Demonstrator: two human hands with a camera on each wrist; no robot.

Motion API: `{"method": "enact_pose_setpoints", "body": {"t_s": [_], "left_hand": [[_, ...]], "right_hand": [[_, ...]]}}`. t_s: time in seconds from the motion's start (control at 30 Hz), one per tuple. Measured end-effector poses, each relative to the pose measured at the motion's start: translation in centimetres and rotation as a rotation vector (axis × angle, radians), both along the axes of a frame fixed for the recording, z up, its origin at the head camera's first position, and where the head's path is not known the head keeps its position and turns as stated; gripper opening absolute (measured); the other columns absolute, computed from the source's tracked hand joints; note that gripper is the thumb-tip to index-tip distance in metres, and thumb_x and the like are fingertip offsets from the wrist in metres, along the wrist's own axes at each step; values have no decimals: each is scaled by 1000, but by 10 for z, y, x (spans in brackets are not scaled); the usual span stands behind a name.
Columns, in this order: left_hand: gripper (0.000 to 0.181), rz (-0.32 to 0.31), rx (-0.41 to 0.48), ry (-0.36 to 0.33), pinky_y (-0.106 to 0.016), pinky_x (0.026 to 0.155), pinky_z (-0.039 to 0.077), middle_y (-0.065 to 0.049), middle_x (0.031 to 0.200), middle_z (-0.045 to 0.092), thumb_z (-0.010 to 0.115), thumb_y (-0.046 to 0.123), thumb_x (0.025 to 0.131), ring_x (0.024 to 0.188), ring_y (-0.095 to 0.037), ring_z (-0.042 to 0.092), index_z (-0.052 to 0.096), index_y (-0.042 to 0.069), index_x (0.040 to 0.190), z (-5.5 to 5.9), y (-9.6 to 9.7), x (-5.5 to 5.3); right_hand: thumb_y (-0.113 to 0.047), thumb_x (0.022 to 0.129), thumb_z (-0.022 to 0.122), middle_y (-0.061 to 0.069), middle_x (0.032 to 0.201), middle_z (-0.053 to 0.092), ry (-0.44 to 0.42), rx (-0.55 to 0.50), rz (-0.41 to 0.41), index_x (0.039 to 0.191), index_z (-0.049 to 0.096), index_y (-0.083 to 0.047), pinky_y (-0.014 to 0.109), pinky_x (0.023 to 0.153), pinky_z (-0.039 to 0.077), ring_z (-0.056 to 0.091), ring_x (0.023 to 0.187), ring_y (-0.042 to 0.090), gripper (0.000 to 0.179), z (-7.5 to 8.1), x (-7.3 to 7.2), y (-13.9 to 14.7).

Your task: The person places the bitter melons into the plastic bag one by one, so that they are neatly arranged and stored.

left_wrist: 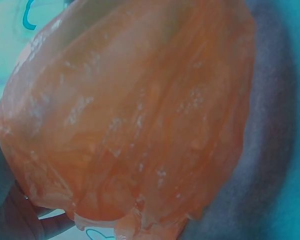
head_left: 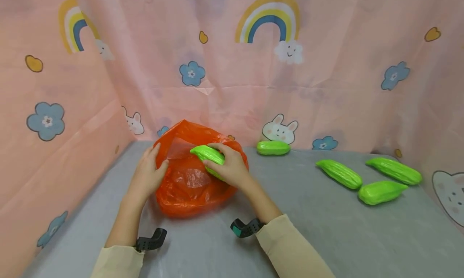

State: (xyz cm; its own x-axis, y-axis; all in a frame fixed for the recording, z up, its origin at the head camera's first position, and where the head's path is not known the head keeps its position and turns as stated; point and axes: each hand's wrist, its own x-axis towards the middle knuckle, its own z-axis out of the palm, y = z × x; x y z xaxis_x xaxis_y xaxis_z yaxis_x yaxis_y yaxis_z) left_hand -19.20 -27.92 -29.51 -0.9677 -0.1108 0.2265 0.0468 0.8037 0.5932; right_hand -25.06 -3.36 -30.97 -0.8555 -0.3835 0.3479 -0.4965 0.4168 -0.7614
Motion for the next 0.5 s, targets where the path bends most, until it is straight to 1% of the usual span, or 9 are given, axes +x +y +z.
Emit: {"method": "enact_pose_setpoints", "body": {"t_s": [0.13,0.23,0.33,0.5], "left_hand": [[67,8,4,-5,-68,120,26,-29,163,25,50,23,103,150,-50,27,24,1,160,-3,1,1],[67,5,5,-17,-68,120,25,-28,164,23,50,23,103,150,-50,26,23,2,160,-3,1,2],[67,5,3,-26,-69,120,25,-29,164,22,49,23,103,150,-50,26,21,2,160,-2,1,2],[67,3,-3,-18,-69,119,27,-29,164,23,50,22,103,149,-51,27,22,1,160,-2,2,2]], "right_hand": [[-35,91,73,2,125,67,10,13,17,137,60,-18,34,85,55,60,101,19,50,-7,0,-4],[-35,91,73,2,126,67,24,40,19,136,61,-16,34,86,55,60,101,18,50,-12,1,-6],[-34,91,73,2,125,68,30,62,14,134,62,-15,33,86,54,60,101,18,49,-16,1,-7],[-34,89,74,2,121,68,27,91,-12,132,63,-16,32,83,52,59,99,18,48,-22,2,-10]]}}
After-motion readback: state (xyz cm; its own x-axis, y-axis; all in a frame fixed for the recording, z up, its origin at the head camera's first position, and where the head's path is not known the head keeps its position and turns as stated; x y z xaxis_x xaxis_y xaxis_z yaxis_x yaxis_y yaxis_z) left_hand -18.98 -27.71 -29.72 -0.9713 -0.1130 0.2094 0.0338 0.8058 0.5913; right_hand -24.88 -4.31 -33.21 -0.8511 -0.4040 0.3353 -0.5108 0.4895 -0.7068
